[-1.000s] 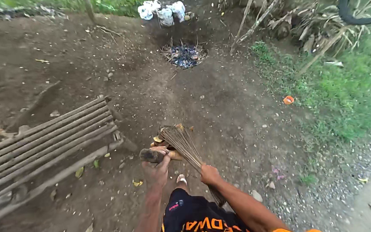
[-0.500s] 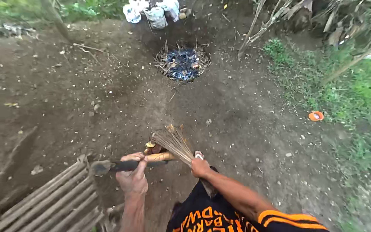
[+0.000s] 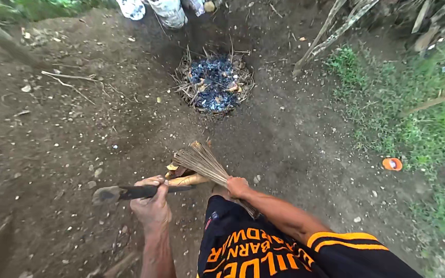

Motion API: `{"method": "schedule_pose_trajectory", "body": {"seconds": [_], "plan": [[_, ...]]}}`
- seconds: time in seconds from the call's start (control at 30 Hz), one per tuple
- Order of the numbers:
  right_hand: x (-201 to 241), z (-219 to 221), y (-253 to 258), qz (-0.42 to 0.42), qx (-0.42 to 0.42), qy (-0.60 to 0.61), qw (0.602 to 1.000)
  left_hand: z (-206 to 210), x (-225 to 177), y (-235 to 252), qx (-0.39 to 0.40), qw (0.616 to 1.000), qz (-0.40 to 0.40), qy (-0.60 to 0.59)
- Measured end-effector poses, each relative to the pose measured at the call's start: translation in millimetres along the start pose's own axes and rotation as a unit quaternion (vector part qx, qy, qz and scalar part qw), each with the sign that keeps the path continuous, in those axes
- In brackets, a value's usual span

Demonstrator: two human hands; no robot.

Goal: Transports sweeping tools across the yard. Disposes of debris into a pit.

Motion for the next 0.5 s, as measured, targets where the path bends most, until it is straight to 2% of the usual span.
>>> {"method": "schedule_pose_trajectory", "body": {"seconds": [0.1,0.3,0.4,0.5], "plan": [[-3.9,-74.2,56.0,0.018,0.004,-0.006,1.0,61.6,28.2,73.6,0.019,1.0,-0.009,0.001],[-16.3,-212.9,146.2,0.038,0.005,0.011,0.999,192.6,59.6,206.3,0.052,0.997,-0.045,0.041],[-39.0,-268.7,201.2,0.053,0.007,0.036,0.998,277.1,88.3,267.9,0.112,0.991,-0.032,0.071],[-66.0,-312.1,261.4,0.054,0.031,0.07,0.996,368.5,125.9,316.4,0.212,0.964,0.0,0.159]]}}
Point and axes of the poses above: each hand's wrist, its own y-axis towards the middle knuckle, its own z-axis out of the palm, x = y × z, the point moved 8 cm from there along y, towards the middle knuckle, and after that the axes turned 10 degrees about -x, right-handed, at the moved point
